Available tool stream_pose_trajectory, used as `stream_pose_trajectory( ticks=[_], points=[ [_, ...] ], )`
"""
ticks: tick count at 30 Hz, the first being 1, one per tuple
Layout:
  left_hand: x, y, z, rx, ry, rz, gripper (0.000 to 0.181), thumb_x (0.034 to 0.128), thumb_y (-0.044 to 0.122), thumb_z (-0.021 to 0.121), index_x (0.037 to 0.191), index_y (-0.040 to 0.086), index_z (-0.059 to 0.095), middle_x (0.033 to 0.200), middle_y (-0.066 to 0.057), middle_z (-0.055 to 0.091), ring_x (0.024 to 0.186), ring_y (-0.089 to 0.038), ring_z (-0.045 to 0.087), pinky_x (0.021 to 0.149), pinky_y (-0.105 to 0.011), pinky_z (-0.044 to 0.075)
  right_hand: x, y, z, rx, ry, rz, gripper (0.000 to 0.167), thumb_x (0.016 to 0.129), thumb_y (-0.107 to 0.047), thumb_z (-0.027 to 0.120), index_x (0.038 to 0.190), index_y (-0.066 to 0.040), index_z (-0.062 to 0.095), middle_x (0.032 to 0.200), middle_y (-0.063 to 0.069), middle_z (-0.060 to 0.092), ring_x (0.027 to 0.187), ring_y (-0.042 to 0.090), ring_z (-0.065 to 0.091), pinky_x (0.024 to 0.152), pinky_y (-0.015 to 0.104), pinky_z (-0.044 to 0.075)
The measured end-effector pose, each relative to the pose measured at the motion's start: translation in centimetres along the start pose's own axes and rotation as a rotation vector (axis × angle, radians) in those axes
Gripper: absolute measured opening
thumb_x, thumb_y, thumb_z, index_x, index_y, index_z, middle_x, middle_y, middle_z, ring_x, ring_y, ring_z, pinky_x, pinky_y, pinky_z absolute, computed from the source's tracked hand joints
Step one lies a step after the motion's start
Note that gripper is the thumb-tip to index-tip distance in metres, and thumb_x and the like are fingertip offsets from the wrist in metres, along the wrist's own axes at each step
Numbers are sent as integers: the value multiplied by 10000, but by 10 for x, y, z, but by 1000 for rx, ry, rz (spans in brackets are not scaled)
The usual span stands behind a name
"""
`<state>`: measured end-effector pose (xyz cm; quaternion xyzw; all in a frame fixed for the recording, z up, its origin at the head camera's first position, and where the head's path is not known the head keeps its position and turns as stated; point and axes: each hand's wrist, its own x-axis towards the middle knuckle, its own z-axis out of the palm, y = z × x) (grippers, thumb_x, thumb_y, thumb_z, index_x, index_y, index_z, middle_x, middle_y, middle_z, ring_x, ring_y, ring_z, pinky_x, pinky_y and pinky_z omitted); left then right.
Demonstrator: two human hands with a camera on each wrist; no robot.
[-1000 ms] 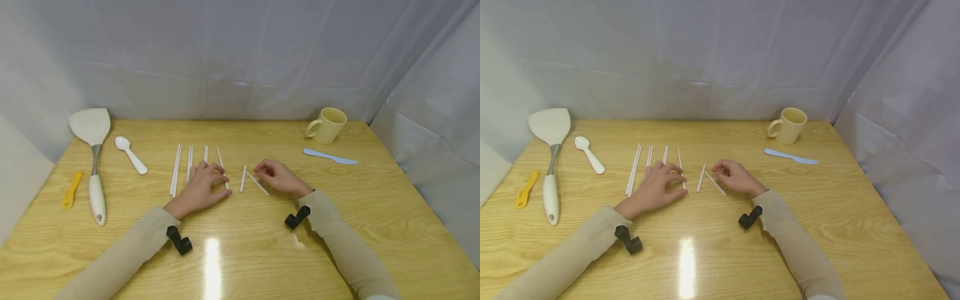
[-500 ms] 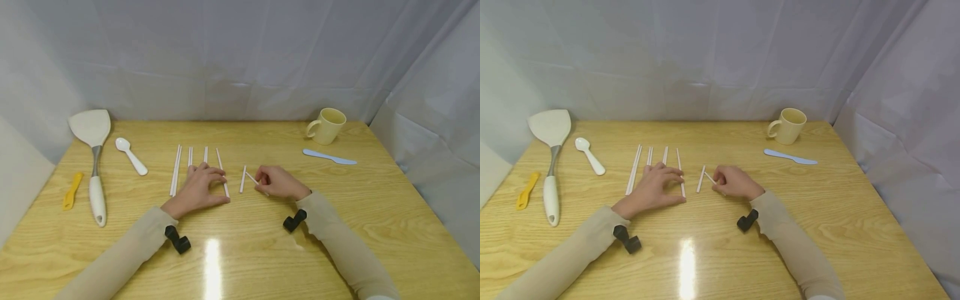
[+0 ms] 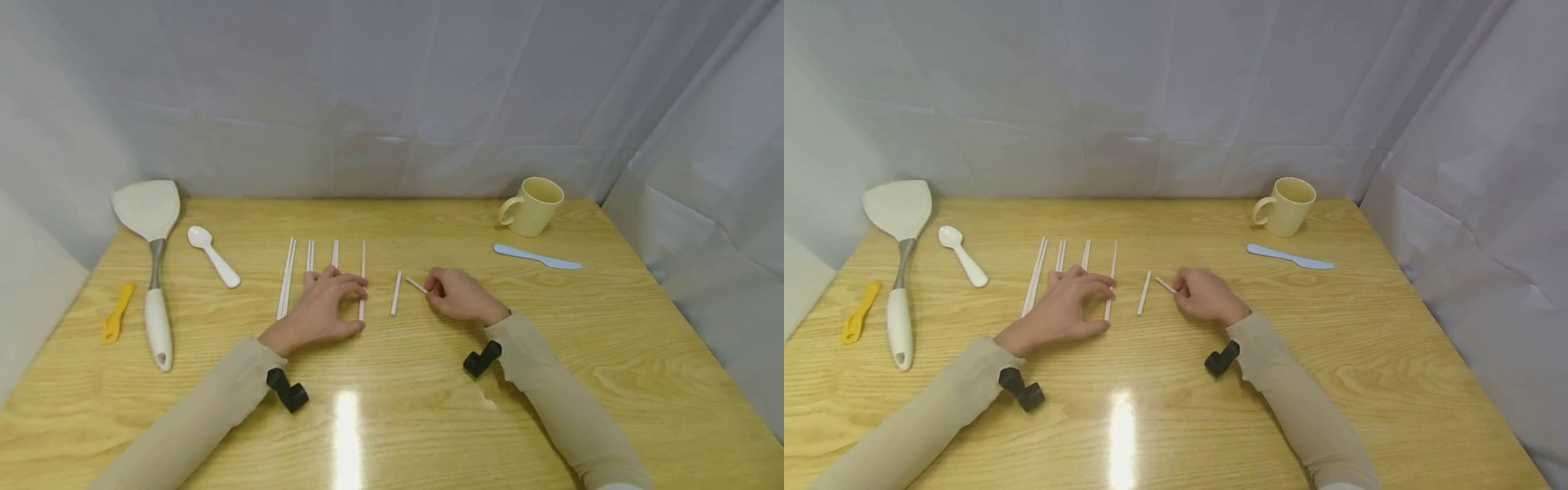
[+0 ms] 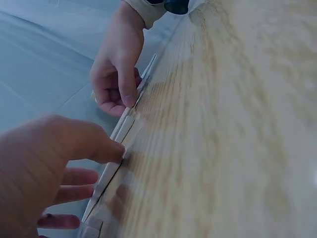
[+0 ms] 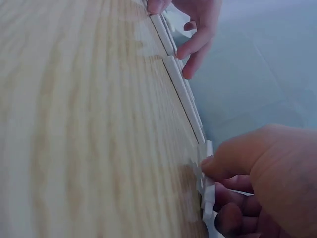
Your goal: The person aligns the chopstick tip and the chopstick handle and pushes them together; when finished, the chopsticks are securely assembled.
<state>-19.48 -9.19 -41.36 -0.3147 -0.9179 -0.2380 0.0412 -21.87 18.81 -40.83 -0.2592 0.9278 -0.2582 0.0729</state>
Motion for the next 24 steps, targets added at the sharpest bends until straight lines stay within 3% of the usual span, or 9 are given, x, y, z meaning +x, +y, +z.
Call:
stream_pose_trajectory(
  ticks=[4, 10, 14, 18, 24],
  points=[
    [0, 6, 1, -32, 37, -15, 445, 740, 362, 770, 1105, 123, 683, 1274, -49, 622, 1023, -213, 475, 836, -429, 258, 0, 4, 2, 23, 51, -19, 115, 917, -80, 570, 1011, -15, 586, 781, 42, 584, 653, 113, 504, 609, 254, 437],
    [8, 19, 11, -109, 104, -9, 414, 868, 263, 694, 1229, 76, 613, 1121, -77, 657, 1015, -247, 486, 803, -419, 275, 1, 9, 3, 96, 142, -58, 84, 924, -39, 533, 991, 9, 520, 752, 54, 525, 643, 128, 464, 599, 256, 404],
    [15, 30, 16, -124, 84, 22, 402, 905, 216, 653, 1282, 95, 586, 1139, -75, 648, 1027, -247, 486, 818, -417, 291, 1, 11, 5, 141, 168, -57, 65, 926, -21, 503, 972, -6, 459, 737, 51, 478, 633, 137, 437, 588, 253, 382],
    [19, 38, 22, -84, 38, 54, 374, 918, 204, 635, 1283, 125, 604, 1189, -75, 613, 1029, -243, 461, 809, -414, 296, 1, 13, 6, 160, 184, -63, 80, 914, -1, 491, 943, -18, 418, 728, 46, 448, 633, 139, 426, 584, 253, 369],
    [19, 42, 25, -44, -17, 75, 224, 908, 202, 645, 1101, 109, 712, 1180, -50, 617, 1003, -226, 460, 805, -413, 302, 3, 12, 8, 186, 177, -72, 88, 908, 4, 494, 935, -24, 416, 725, 40, 440, 637, 141, 428, 581, 248, 368]
  ],
)
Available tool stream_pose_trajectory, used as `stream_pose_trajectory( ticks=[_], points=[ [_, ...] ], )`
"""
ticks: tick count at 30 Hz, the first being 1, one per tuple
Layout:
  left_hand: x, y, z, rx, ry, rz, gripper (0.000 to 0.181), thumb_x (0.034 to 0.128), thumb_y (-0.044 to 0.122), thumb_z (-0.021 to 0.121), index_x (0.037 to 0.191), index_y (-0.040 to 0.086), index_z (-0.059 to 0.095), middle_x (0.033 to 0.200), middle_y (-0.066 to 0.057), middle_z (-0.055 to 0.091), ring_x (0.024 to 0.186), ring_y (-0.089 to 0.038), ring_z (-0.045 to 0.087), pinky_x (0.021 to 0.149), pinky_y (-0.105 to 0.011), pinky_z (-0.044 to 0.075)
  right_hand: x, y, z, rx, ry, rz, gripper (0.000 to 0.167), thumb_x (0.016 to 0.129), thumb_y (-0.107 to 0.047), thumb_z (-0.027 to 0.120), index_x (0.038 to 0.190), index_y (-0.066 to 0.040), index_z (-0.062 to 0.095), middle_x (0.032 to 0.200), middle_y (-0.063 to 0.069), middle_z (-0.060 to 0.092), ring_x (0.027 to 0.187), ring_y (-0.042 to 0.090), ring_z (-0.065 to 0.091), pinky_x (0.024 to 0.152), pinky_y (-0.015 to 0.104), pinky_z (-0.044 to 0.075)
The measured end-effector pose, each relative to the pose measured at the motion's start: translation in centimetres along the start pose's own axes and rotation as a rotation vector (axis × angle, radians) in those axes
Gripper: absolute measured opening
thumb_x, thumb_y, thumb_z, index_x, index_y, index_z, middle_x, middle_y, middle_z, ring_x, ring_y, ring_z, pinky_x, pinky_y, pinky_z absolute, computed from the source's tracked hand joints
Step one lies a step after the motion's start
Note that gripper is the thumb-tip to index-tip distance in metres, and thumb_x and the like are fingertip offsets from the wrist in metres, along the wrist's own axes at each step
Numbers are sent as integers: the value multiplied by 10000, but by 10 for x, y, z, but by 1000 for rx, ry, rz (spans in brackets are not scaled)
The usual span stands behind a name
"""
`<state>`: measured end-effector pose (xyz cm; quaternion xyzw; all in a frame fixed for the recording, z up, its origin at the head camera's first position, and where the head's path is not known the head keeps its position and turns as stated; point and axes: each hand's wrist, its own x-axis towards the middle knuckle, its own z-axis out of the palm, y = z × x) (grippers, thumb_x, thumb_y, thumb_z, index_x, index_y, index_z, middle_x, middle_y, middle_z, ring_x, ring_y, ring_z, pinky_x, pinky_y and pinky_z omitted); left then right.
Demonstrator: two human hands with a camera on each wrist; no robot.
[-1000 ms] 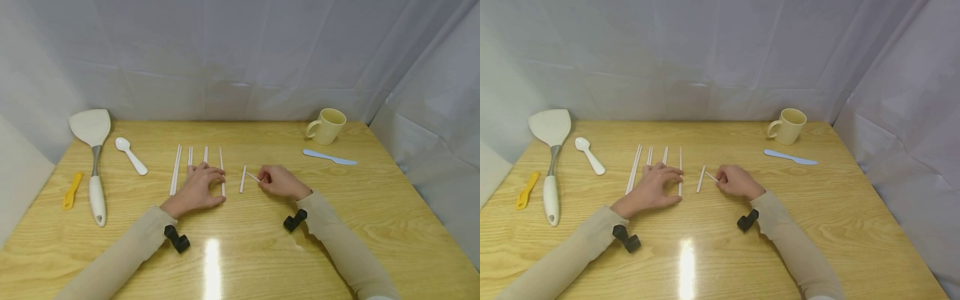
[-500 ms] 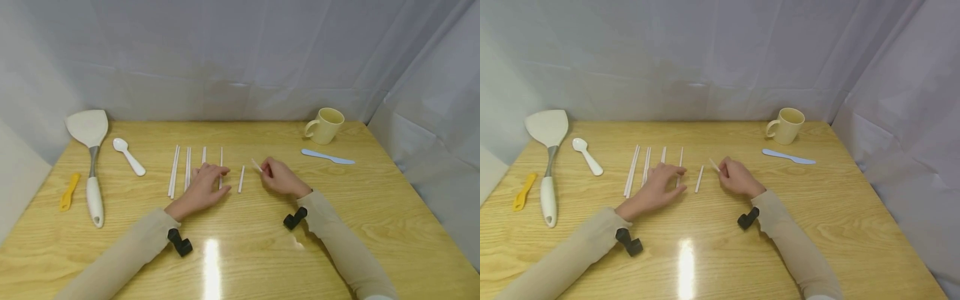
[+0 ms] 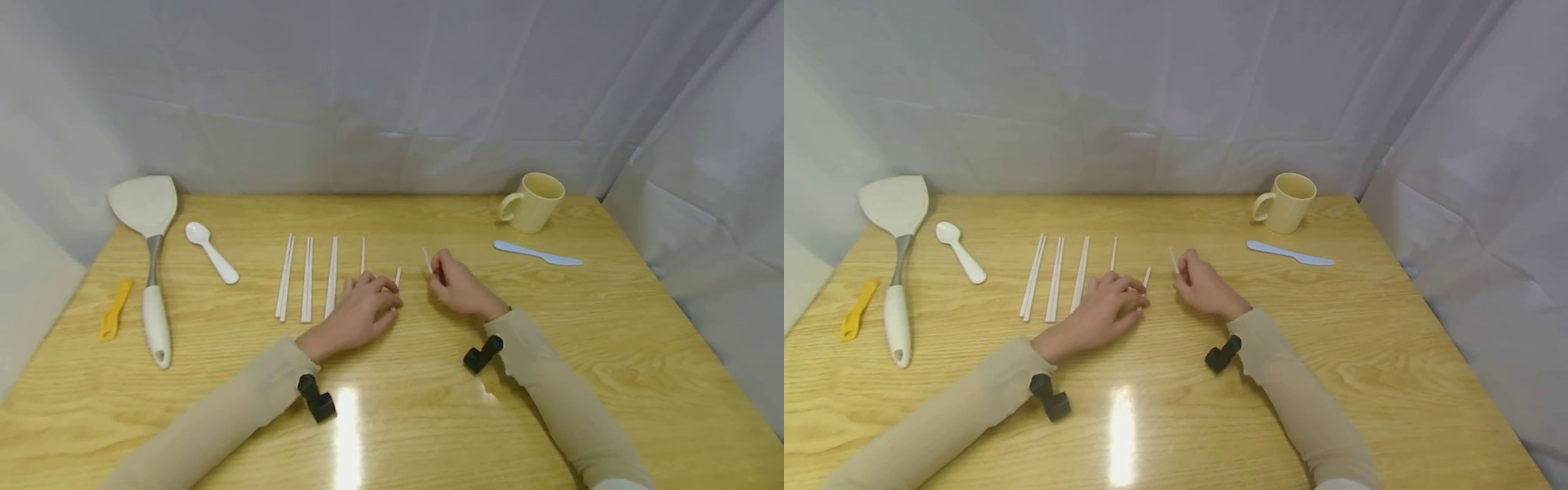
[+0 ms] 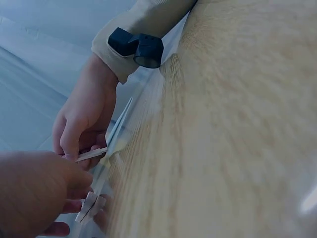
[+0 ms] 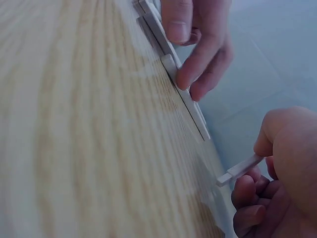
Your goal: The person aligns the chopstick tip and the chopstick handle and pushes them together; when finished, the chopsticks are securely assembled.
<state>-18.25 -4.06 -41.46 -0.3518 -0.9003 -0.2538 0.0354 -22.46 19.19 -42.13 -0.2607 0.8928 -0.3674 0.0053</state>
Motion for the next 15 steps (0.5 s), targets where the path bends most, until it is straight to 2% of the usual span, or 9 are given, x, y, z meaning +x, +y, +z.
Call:
stream_pose_trajectory(
  ticks=[5, 9, 15],
  points=[
    [-2, 1, 2, -15, 23, 4, 149, 860, 203, 701, 971, 106, 723, 1067, -33, 639, 944, -207, 473, 782, -392, 329, 1, 0, 0, 2, -13, 11, 75, 913, -5, 491, 938, -29, 424, 732, 39, 437, 647, 142, 426, 588, 246, 368],
    [-4, 2, 3, -56, 56, -7, 177, 788, 203, 758, 929, 111, 702, 981, -23, 630, 908, -195, 472, 803, -405, 361, 2, 1, 1, -6, -20, 21, 71, 911, -12, 494, 923, -35, 427, 727, 36, 437, 643, 139, 425, 588, 246, 367],
    [-6, 5, 7, -27, 140, -68, 287, 755, 272, 794, 903, 75, 647, 868, -54, 540, 838, -222, 428, 759, -370, 331, 0, 2, -1, 3, -15, 45, 78, 897, -7, 494, 902, -42, 424, 710, 36, 435, 626, 139, 421, 575, 250, 364]
  ],
)
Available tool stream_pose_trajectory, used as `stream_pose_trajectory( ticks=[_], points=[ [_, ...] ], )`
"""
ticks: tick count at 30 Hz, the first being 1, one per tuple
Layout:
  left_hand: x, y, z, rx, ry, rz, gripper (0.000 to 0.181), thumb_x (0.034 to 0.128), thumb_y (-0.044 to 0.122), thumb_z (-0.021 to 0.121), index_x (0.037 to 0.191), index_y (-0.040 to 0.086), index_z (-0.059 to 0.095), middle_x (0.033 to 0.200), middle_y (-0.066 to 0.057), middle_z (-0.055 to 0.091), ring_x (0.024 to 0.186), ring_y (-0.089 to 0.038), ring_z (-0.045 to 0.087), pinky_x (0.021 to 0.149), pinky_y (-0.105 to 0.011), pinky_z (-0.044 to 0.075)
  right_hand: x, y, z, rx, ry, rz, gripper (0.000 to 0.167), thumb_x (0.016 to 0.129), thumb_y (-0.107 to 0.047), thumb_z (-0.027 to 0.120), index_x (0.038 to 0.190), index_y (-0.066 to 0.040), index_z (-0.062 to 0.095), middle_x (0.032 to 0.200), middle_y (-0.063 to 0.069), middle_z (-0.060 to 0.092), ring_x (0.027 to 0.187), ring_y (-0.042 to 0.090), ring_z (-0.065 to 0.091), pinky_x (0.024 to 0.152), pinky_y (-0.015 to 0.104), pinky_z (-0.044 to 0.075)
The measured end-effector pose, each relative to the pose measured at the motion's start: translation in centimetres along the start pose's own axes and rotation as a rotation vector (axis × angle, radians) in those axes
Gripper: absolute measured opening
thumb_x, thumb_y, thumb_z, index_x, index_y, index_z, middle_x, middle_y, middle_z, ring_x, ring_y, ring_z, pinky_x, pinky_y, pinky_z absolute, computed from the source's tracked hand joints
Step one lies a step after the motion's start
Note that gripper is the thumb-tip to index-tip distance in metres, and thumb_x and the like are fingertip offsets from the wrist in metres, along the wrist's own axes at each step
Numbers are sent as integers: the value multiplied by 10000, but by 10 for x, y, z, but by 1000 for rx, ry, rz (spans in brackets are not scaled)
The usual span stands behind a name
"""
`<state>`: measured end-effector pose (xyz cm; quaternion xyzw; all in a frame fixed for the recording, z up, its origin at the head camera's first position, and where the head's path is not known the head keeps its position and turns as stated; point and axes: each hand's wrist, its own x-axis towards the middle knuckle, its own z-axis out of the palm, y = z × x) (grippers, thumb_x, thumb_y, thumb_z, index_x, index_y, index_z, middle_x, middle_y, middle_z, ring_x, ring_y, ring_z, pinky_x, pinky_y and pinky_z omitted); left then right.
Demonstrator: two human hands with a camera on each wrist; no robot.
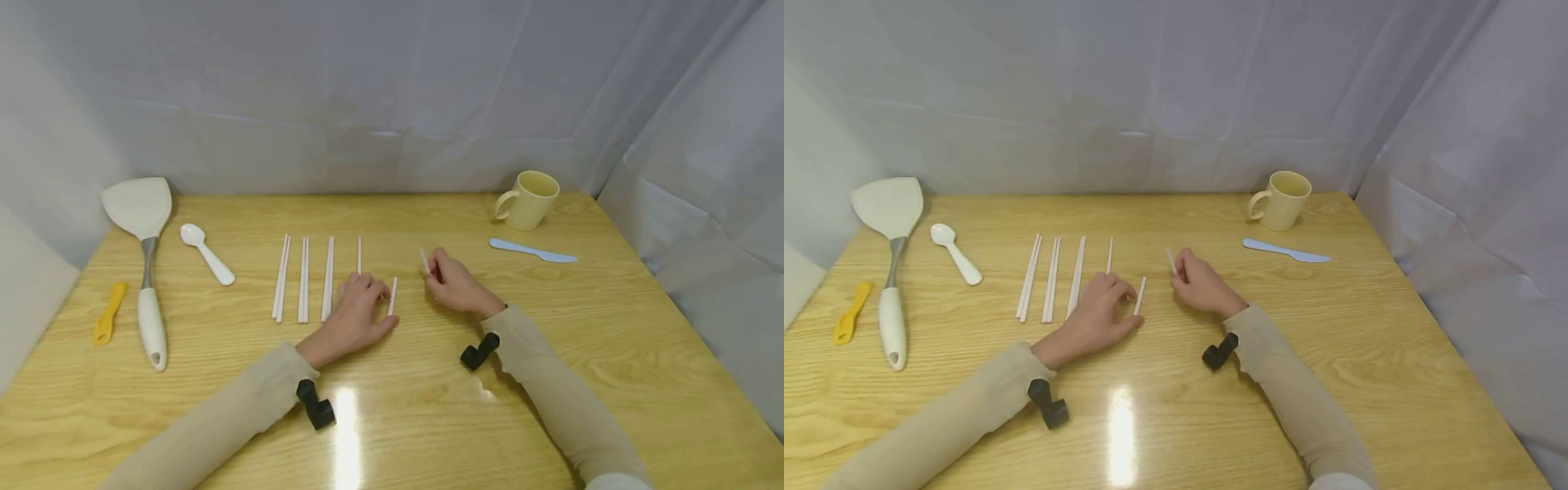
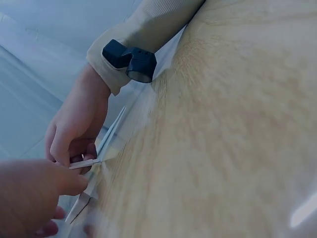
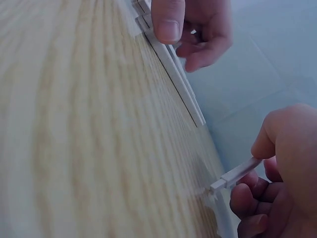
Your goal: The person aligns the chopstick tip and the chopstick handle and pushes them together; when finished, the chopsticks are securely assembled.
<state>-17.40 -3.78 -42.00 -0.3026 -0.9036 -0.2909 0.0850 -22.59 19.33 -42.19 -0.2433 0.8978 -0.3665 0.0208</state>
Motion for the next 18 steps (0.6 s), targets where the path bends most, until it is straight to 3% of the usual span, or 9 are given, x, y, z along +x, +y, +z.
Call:
stream_pose_trajectory(
  ticks=[6, 14, 18],
  points=[
    [-3, -1, 1, 58, 44, -39, 301, 756, 333, 802, 754, 74, 650, 753, -23, 466, 746, -201, 402, 682, -319, 335, 1, -1, 0, -12, 0, 9, 64, 895, -16, 497, 905, -42, 439, 710, 37, 442, 624, 140, 422, 576, 254, 365],
    [-2, 2, 4, 89, 79, -101, 124, 758, 172, 751, 718, 70, 693, 716, -18, 529, 701, -201, 454, 603, -309, 379, -1, -2, 0, 8, 9, -1, 67, 895, -13, 492, 908, -42, 433, 694, 34, 435, 598, 137, 411, 554, 244, 350],
    [-1, 1, 6, 57, 113, -107, 91, 768, 116, 736, 734, 53, 680, 734, -24, 523, 705, -196, 453, 609, -304, 383, 0, -3, 0, 55, 90, -25, 111, 924, 9, 476, 1026, 6, 434, 765, 84, 487, 650, 148, 461, 586, 239, 394]
  ],
)
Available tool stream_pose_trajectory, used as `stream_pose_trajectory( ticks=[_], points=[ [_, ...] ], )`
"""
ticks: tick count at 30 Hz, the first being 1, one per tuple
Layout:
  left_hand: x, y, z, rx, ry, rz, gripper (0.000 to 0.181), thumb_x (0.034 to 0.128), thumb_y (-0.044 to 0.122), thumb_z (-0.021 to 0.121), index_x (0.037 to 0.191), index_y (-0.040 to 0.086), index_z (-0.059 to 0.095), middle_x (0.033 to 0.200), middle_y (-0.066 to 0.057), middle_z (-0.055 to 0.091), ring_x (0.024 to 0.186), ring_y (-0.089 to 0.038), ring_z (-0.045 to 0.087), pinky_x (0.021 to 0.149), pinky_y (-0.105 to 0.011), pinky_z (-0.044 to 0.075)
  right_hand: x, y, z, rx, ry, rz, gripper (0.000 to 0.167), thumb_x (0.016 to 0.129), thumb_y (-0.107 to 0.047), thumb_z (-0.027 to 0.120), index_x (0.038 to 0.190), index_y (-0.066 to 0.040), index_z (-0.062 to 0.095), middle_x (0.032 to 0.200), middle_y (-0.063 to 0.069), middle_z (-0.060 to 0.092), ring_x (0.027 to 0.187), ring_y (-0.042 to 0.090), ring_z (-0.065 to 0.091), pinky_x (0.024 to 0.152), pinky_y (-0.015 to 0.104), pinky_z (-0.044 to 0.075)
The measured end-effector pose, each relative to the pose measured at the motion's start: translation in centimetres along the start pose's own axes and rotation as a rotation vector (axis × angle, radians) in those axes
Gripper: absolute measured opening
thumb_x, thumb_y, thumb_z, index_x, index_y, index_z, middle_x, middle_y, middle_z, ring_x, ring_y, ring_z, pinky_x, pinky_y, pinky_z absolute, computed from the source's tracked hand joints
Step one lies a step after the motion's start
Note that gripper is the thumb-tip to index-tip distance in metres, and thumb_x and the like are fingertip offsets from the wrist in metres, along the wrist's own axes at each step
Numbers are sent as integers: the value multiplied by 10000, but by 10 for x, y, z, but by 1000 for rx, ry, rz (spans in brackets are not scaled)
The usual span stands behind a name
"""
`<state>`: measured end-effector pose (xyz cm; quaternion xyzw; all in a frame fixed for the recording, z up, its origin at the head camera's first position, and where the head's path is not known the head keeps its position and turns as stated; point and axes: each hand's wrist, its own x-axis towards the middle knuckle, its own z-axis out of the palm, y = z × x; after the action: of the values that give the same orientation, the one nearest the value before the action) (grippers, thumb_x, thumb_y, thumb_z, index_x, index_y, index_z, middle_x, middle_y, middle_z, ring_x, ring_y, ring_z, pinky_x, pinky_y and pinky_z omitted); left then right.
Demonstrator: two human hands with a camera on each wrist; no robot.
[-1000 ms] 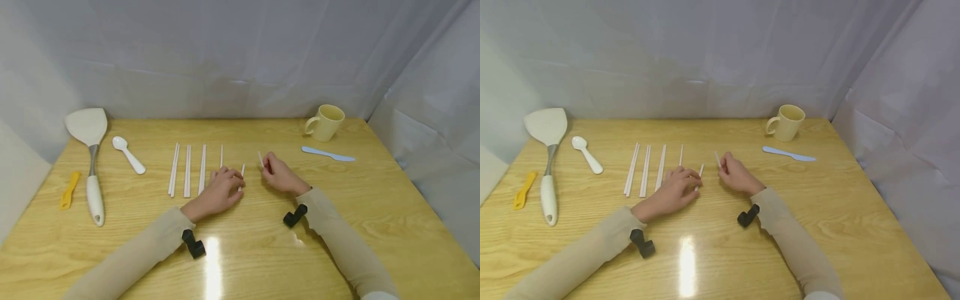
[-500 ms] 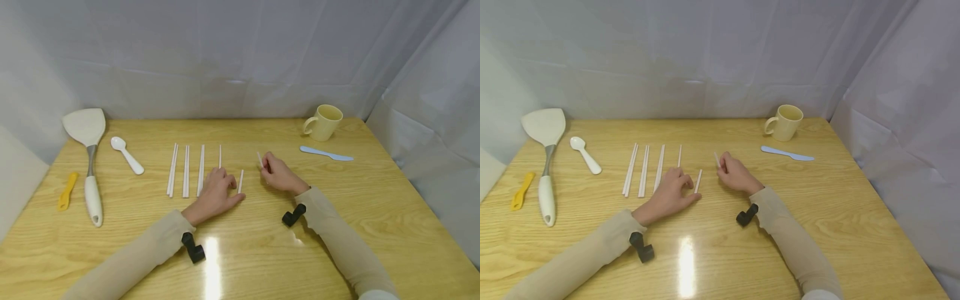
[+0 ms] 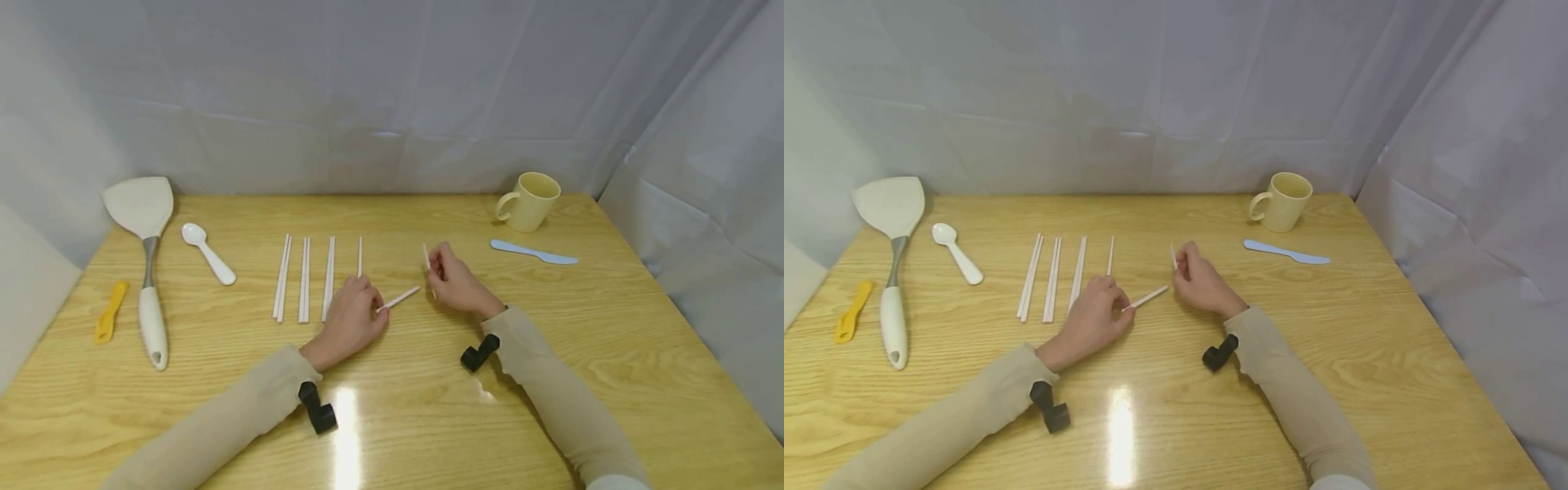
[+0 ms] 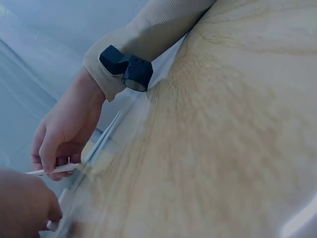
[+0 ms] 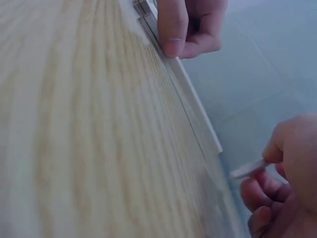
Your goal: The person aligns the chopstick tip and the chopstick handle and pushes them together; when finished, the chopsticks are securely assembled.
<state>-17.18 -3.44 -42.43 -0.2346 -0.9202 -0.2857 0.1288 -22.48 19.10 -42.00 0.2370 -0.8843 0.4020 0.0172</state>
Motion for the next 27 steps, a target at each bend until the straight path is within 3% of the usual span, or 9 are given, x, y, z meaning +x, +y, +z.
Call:
stream_pose_trajectory(
  ticks=[3, 6, 12, 15, 19, 22, 27],
  points=[
    [1, 0, 1, -34, 40, 16, 83, 787, 94, 725, 772, 46, 658, 758, -35, 549, 719, -197, 461, 633, -310, 387, 1, -1, -1, 50, 91, 3, 272, 951, 10, 478, 1213, 54, 420, 855, 138, 542, 719, 161, 508, 634, 234, 430],
    [1, -1, 2, -103, 56, 16, 78, 818, 93, 703, 810, 48, 640, 758, -50, 575, 709, -187, 468, 636, -311, 390, 2, -4, -2, 113, 148, 41, 352, 967, -15, 484, 1306, 66, 435, 886, 162, 569, 725, 164, 515, 628, 218, 427],
    [1, 1, 1, -260, 39, -50, 82, 843, 101, 676, 808, 73, 607, 657, -41, 538, 595, -105, 454, 551, -267, 388, 5, -11, -6, 229, 157, 104, 258, 983, -28, 477, 1198, 101, 539, 906, 182, 589, 728, 139, 526, 647, 227, 456],
    [2, 2, 1, -320, 67, -38, 67, 826, 72, 674, 819, 60, 608, 640, -56, 547, 560, -101, 448, 519, -242, 379, 5, -15, -7, 309, 143, 119, 221, 990, -22, 468, 1153, 124, 505, 929, 207, 594, 761, 175, 574, 697, 308, 517],
    [2, 4, 2, -402, 89, -22, 162, 831, 14, 657, 991, -5, 645, 756, -82, 612, 600, -118, 479, 543, -214, 386, 5, -22, -10, 389, 146, 139, 173, 996, -47, 470, 1093, 95, 487, 950, 227, 598, 763, 203, 594, 668, 367, 506],
    [2, 5, 3, -413, 77, -28, 206, 858, -1, 649, 1062, -22, 667, 815, -82, 601, 642, -128, 475, 578, -216, 383, 4, -26, -13, 426, 159, 159, 145, 993, -68, 482, 1062, 59, 487, 942, 218, 605, 728, 142, 600, 626, 331, 490],
    [1, 5, 2, -413, 53, -57, 118, 860, 19, 664, 969, 16, 707, 807, -70, 595, 648, -144, 492, 585, -221, 390, 4, -28, -17, 486, 204, 153, 125, 986, -51, 496, 1043, 60, 490, 937, 212, 617, 718, 71, 622, 644, 288, 517]
  ],
)
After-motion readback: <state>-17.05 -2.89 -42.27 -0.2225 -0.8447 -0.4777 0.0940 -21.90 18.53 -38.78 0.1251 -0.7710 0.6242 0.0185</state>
